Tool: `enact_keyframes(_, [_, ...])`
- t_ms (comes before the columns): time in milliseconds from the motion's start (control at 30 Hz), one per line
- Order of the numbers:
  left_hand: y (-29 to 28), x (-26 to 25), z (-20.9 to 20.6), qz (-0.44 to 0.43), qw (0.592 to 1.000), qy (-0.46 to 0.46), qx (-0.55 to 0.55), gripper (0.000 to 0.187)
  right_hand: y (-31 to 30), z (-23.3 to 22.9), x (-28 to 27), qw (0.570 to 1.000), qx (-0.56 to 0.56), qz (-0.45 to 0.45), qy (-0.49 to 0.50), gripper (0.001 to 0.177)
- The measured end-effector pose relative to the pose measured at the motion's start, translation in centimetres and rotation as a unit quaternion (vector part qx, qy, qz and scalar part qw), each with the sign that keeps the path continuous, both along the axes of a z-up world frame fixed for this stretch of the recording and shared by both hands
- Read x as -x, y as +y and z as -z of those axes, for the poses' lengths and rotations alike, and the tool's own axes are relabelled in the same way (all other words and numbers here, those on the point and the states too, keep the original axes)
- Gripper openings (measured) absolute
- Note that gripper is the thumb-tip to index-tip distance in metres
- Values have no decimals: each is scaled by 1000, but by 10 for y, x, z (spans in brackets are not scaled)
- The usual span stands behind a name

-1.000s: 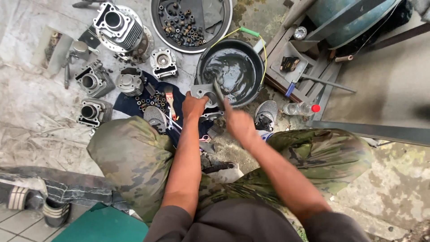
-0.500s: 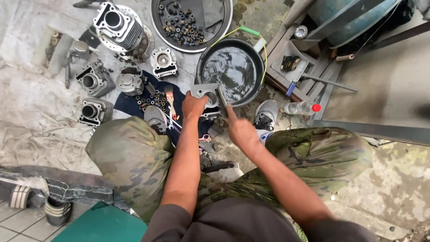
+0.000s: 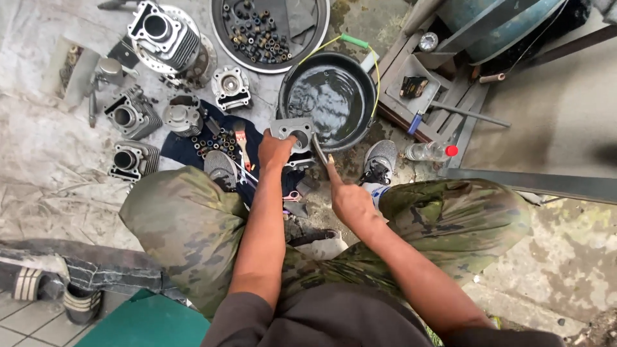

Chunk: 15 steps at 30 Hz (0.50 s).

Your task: The person sits cross-legged on the floor and scrubs a metal engine cylinder block with a wire brush. They repeatedly dip the brush into a bucket of water and scrub the interior and exterior surfaces of the cylinder block. Other engine parts and tools are visible on the floor nearby.

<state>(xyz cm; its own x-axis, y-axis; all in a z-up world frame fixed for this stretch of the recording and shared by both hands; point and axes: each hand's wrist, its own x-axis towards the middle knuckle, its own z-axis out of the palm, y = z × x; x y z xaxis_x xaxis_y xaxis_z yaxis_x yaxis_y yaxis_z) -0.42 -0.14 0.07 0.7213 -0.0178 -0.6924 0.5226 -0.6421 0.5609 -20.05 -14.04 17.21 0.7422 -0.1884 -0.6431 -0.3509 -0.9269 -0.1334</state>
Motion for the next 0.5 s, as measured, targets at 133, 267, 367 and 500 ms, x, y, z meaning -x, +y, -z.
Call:
enact_keyframes(133, [-7,2,-11,9,1000,1,-11,91,-8,33,-55,996,-14,7,-86,69])
enact_keyframes(267, [-1,-1,-1,4,1000,-4,-30,93,-8,37,-64,993,-13,15,-114,64])
enact_keyframes(367, [-3,-1,-1,4,1000,-2,-23,92,-10,12,-20,997,-6,5,-80,66])
enact_keyframes(500, [-4,2,-24,0,1000,-3,-3,92,-12,11,-23,995,-23,2,-99,69])
